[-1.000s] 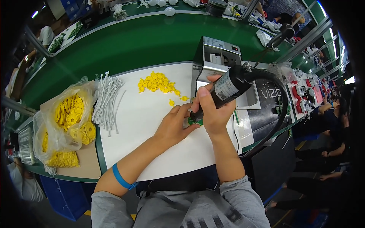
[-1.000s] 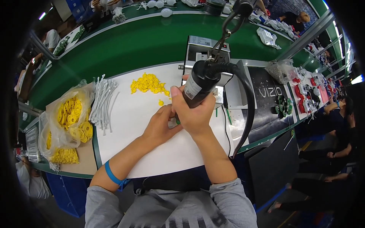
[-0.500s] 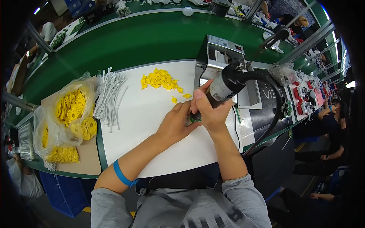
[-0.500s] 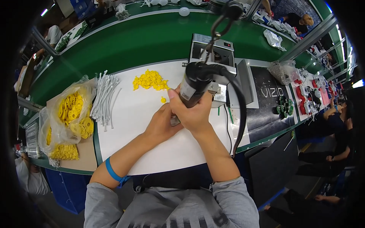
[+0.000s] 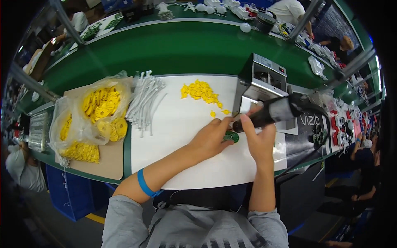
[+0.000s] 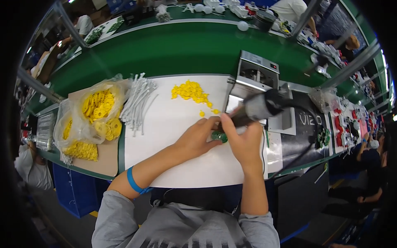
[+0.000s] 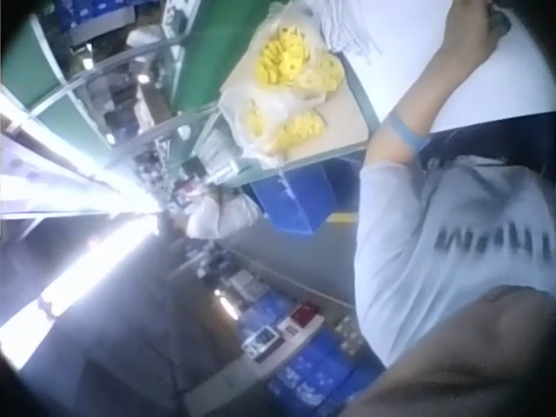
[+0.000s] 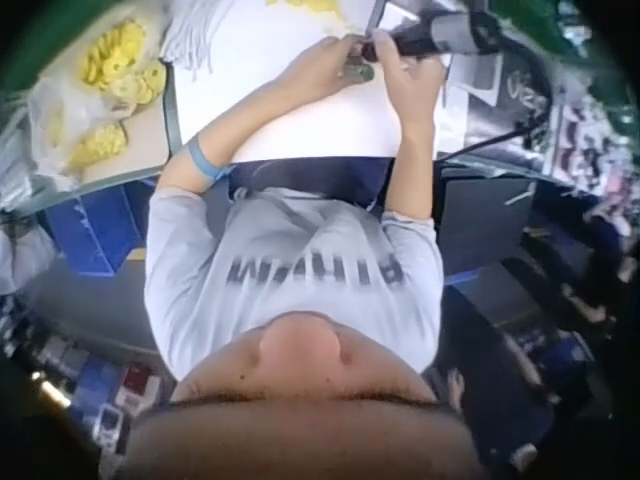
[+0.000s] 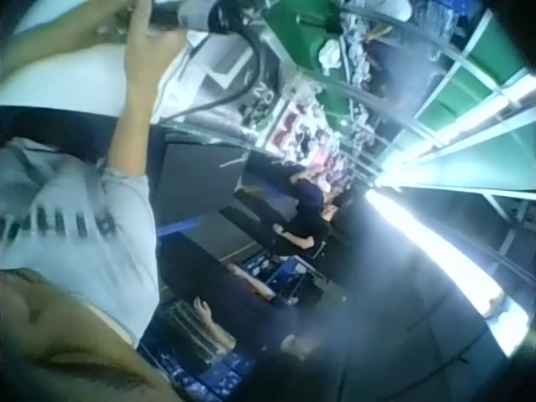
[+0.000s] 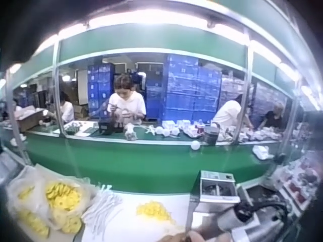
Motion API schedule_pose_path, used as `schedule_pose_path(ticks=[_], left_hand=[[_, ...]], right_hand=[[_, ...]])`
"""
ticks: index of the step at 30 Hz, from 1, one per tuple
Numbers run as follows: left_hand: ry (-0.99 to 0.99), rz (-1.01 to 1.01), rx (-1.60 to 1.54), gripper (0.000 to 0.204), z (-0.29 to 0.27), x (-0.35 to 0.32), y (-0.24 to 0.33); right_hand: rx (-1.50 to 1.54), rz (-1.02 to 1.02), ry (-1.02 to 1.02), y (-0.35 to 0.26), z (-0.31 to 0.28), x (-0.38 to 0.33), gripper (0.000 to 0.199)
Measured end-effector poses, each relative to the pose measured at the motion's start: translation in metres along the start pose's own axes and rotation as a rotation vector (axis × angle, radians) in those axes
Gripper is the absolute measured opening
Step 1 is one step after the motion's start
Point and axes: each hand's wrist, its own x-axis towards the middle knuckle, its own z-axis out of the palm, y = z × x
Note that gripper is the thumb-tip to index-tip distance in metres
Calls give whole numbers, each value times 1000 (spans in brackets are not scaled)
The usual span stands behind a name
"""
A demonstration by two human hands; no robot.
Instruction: The person assembles yellow plastic components onto green circuit boards, then secures them with an electric screwdriver.
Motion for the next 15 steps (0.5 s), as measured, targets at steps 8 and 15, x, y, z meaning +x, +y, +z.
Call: schedule_pose_path(ticks=[8, 15], left_hand=[[177, -86, 233, 49, -124, -33, 7], [704, -224, -610, 39, -175, -42, -35]], right_hand=[[-800, 287, -625, -57, 9, -13, 37], [-303, -286, -910, -36, 175, -22, 17]])
